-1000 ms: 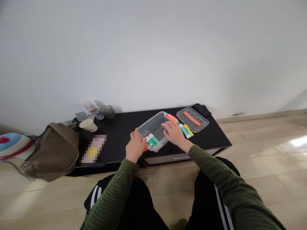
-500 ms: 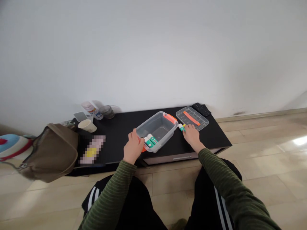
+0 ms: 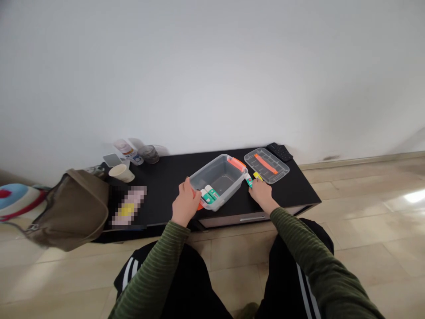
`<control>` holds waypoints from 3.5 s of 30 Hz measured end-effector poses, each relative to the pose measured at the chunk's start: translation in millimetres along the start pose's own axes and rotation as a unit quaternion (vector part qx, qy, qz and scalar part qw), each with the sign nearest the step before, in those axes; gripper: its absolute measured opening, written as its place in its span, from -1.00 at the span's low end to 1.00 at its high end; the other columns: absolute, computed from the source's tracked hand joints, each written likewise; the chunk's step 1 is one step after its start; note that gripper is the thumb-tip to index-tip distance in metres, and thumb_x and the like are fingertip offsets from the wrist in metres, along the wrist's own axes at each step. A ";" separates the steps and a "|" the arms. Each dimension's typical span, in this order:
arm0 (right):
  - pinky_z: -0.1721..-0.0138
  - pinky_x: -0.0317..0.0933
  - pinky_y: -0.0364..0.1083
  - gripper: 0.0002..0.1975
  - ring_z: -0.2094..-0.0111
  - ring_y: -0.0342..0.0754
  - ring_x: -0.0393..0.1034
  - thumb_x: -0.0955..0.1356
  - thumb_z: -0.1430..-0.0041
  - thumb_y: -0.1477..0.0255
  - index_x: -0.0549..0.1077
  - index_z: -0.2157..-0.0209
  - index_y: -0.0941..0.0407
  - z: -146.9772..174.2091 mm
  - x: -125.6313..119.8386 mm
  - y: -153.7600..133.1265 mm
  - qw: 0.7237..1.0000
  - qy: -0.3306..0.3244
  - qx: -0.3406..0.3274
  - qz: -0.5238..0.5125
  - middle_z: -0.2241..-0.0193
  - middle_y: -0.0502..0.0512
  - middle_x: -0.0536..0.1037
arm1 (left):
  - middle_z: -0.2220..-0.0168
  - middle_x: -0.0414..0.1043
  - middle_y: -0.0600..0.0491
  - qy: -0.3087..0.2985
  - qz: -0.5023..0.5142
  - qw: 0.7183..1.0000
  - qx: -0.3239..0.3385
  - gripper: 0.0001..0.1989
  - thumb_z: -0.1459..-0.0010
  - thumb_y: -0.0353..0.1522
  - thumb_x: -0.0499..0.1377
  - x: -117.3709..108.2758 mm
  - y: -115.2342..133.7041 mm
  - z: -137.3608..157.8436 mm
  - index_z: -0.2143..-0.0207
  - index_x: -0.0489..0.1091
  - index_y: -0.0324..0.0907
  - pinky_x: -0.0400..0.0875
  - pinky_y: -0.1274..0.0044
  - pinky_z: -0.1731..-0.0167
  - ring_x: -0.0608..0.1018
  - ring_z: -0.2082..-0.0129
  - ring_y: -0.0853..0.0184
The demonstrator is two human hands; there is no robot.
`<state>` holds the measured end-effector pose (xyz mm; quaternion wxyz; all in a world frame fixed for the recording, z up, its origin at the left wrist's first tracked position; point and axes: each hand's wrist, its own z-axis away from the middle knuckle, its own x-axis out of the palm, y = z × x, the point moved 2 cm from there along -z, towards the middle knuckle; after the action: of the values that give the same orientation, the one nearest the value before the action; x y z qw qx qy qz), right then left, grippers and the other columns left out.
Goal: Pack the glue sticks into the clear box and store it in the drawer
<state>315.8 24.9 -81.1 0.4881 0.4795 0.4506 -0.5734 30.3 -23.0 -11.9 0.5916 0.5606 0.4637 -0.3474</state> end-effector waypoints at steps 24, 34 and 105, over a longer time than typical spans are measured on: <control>0.15 0.27 -0.04 -0.66 0.10 0.14 0.49 0.30 -0.19 0.25 0.58 0.14 0.12 10.3 -84.6 -113.3 0.984 -0.016 -0.177 -0.015 0.17 0.25 0.61 | -0.22 0.18 -0.32 0.000 0.019 1.000 0.016 -0.35 -0.28 -0.26 -0.06 1.2 -0.4 -0.6 -0.35 -0.06 -0.32 0.47 0.37 0.27 0.60 0.14 0.10; 0.17 0.33 0.00 -0.64 0.08 0.20 0.51 0.36 -0.12 0.19 0.60 0.16 0.12 -6.4 -74.4 -121.6 0.984 -0.101 -0.143 0.021 0.12 0.30 0.61 | -0.22 0.18 -0.31 -0.007 0.015 1.000 0.016 -0.36 -0.29 -0.25 -0.07 -0.2 0.2 -0.1 -0.35 -0.07 -0.32 0.45 0.39 0.26 0.59 0.12 0.11; 0.20 0.29 -0.09 -0.75 0.15 0.06 0.50 0.33 -0.18 0.35 0.58 0.16 0.10 0.0 -90.6 -87.3 0.965 -0.043 -0.252 -0.050 0.20 0.16 0.62 | -0.21 0.17 -0.33 0.009 0.061 0.997 0.045 -0.36 -0.27 -0.30 -0.03 8.0 -4.3 -6.5 -0.34 -0.06 -0.36 0.48 0.38 0.18 0.58 0.06 0.09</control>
<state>235.0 46.7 12.8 0.5829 0.2929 0.5825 -0.4849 27.8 -16.3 -20.5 0.5817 0.6173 0.4174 -0.3262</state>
